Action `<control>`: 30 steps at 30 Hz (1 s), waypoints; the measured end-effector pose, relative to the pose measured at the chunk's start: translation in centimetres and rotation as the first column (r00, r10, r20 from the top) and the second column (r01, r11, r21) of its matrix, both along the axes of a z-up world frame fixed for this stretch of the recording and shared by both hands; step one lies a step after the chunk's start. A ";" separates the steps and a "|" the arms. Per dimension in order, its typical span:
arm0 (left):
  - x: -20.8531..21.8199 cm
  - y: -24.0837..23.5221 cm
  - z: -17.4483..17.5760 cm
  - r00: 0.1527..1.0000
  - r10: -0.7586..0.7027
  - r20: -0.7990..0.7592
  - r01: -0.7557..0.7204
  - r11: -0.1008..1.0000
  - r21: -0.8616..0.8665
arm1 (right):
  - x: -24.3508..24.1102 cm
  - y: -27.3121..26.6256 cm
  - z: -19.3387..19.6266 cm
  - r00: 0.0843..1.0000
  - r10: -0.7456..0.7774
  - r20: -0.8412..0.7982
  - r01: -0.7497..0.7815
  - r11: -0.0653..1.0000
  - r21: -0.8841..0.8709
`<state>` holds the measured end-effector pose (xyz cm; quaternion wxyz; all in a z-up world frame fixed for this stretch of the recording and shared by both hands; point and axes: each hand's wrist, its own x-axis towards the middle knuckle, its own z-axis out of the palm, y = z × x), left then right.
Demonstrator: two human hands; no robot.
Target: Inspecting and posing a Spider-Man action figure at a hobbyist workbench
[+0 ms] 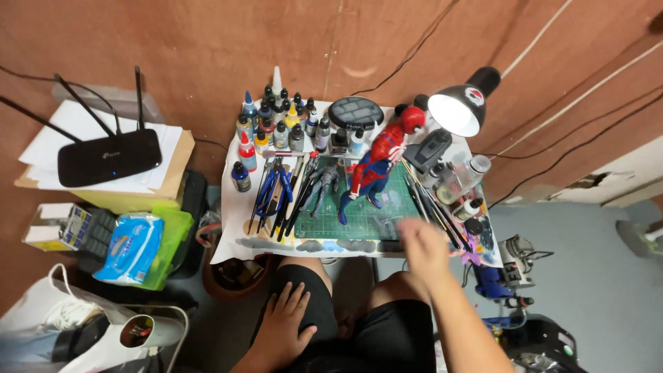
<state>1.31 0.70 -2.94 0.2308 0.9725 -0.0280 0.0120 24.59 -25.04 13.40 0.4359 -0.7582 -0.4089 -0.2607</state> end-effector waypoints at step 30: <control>7.8 -8.5 -4.7 0.844 -0.472 -0.255 0.016 0.498 -0.867 | -11.6 -0.5 -27.8 0.334 0.564 -0.755 -0.884 0.464 -0.045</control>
